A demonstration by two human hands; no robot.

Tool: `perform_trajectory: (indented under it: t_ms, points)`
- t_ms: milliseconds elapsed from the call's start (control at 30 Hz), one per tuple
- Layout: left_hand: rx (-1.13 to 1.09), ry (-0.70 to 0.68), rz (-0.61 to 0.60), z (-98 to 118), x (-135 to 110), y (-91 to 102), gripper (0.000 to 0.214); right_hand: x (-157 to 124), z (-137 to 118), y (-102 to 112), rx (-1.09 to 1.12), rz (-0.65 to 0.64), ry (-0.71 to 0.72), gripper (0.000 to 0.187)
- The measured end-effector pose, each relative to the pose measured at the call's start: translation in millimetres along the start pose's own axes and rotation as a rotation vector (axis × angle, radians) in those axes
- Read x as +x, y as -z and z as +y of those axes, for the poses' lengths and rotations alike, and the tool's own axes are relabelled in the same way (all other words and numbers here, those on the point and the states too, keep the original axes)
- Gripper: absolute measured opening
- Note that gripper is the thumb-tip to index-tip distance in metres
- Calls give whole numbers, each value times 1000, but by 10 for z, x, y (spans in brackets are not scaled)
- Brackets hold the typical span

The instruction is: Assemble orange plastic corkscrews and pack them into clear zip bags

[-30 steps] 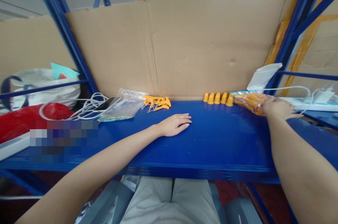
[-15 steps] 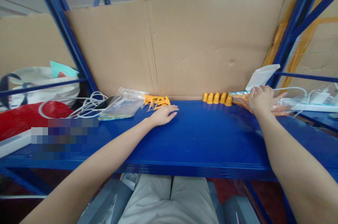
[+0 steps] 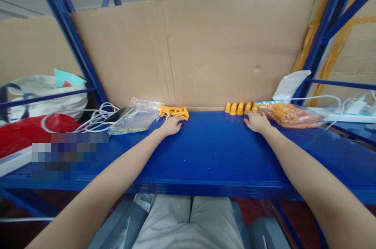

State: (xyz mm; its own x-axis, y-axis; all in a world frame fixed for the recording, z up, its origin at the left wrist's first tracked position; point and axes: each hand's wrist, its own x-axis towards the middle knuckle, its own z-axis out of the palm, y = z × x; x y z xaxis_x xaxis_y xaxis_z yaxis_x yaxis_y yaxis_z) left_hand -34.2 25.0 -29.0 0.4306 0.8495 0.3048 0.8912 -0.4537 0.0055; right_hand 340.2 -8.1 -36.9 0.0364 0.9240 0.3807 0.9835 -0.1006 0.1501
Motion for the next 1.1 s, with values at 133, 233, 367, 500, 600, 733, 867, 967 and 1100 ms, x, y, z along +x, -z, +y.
perform_trajectory:
  t_ms: [133,233,367,500,600,733,867,967,1100]
  points:
    - [-12,-58,71,15,12,-16,37,1,8,-35,24,-9,-42,54]
    - [-48,-61,105,44,3,-17,33,8,16,-43,21,62,-31,55]
    - [-102,-38,114,73,-7,-18,32,39,6,-35,-25,128,24,56]
    - [-96,-47,46,81,-2,-14,34,126,-28,18,-90,90,54,56]
    - [-86,-42,0,106,-15,22,35,239,-68,70,-89,-2,-15,56]
    - [-70,71,-32,176,-64,117,32,368,-146,115,-27,-171,-126,53]
    - [-80,160,-46,224,-94,200,26,360,-213,130,13,-148,-163,48]
    - [-75,188,-54,232,-91,227,24,295,-211,124,5,5,-180,44]
    - [-62,199,-61,247,-88,241,20,249,-138,72,13,62,-205,46]
